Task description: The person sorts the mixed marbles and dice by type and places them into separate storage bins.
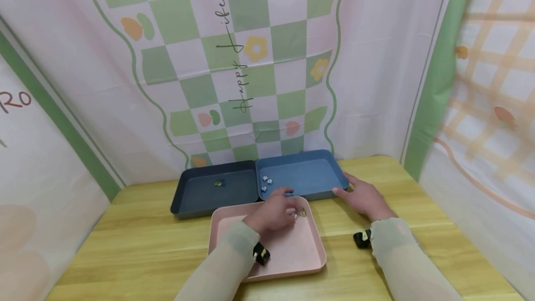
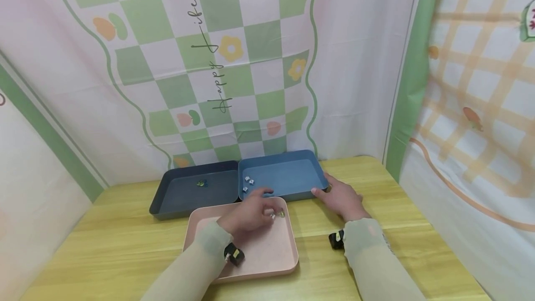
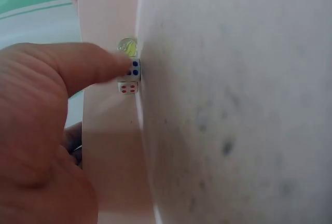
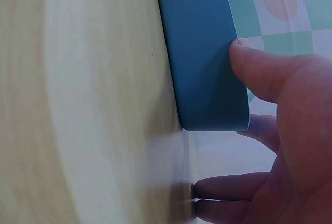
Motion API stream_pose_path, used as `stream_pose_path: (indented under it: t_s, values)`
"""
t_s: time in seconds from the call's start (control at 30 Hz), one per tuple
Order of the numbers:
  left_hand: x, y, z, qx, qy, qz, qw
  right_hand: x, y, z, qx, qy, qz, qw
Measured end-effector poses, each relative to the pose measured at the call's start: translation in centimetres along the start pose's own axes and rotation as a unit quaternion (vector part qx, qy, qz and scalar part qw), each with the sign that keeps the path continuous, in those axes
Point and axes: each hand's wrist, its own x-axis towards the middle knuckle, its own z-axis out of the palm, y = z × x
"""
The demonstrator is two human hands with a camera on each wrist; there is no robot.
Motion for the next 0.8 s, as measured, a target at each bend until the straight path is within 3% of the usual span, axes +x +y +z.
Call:
stream_pose_path:
  t_s: [0.27, 0.8]
  values:
    - [-0.25, 0.26, -0.19, -0.021, -0.016, -0.017, 0.9995, 0.18, 0.34, 0.17, -0.002, 0.003, -0.003, 1.0]
    - [-0.35, 0.25, -0.18, -0.007, -0.01, -0.006, 0.9999, 0.06, 0.02, 0.08, -0.004, 0.001, -0.003, 1.0]
